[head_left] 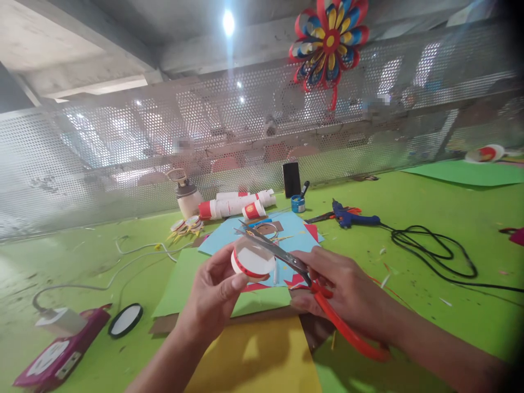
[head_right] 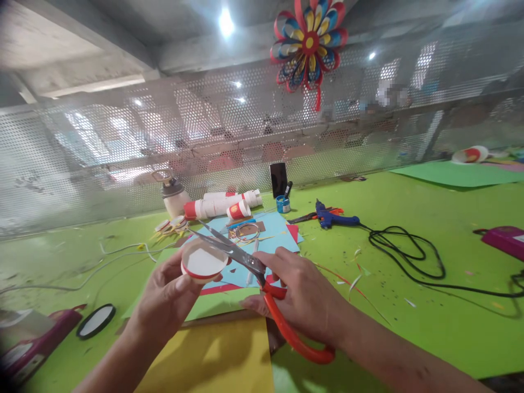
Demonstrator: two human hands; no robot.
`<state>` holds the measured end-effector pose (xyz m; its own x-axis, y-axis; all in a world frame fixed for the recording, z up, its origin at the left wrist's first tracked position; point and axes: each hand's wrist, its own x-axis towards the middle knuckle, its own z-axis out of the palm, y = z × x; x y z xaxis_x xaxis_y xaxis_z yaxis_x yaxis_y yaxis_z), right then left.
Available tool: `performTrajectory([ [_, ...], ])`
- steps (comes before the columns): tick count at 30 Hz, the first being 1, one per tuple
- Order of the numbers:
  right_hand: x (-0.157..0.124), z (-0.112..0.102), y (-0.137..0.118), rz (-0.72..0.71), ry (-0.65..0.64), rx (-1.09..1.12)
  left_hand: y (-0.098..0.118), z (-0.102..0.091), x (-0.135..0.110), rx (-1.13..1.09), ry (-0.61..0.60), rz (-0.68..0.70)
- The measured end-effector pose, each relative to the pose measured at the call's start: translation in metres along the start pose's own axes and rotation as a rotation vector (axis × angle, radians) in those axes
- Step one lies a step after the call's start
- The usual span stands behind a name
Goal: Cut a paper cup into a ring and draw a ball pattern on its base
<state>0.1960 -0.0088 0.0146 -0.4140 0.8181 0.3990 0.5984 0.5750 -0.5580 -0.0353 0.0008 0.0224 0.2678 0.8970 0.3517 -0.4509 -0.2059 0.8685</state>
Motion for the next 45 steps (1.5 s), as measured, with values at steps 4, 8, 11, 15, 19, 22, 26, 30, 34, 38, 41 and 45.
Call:
performTrajectory([
  [4,0.001,0.001,0.001,0.008,-0.004,-0.008,0.0,0.0,-0.001,0.003,0.009,-0.02],
  [8,0.003,0.003,0.001,-0.015,0.007,0.024,-0.002,0.002,-0.002,-0.021,-0.003,-0.044],
  [11,0.004,0.002,0.0,-0.025,0.017,0.024,-0.003,0.004,-0.001,-0.063,0.024,-0.019],
  [15,0.002,0.0,-0.001,-0.024,0.011,-0.003,-0.003,0.003,0.001,-0.062,0.042,-0.021],
  [19,0.002,-0.001,-0.001,-0.033,0.014,-0.012,-0.001,0.0,0.0,-0.073,0.051,-0.04],
  [22,0.003,-0.001,0.0,-0.029,0.008,-0.021,0.001,0.0,0.0,-0.066,0.012,-0.038],
  [26,0.004,0.001,0.001,-0.018,-0.005,-0.002,-0.001,-0.001,0.001,-0.082,-0.018,-0.052],
  [30,0.004,0.003,0.002,-0.03,-0.011,0.038,-0.005,-0.003,0.0,-0.093,-0.018,-0.086],
  [34,0.003,0.001,0.001,-0.043,-0.023,0.047,-0.004,-0.004,0.0,-0.062,-0.02,-0.104],
  [38,0.003,-0.001,0.0,-0.032,-0.044,0.034,-0.001,-0.005,0.001,-0.054,-0.028,-0.106],
  [41,0.004,-0.001,0.0,-0.019,-0.034,0.02,-0.002,-0.006,0.001,-0.054,-0.045,-0.1],
  [45,0.004,-0.001,0.0,-0.021,-0.026,0.002,-0.001,-0.008,0.001,-0.076,-0.075,-0.104],
])
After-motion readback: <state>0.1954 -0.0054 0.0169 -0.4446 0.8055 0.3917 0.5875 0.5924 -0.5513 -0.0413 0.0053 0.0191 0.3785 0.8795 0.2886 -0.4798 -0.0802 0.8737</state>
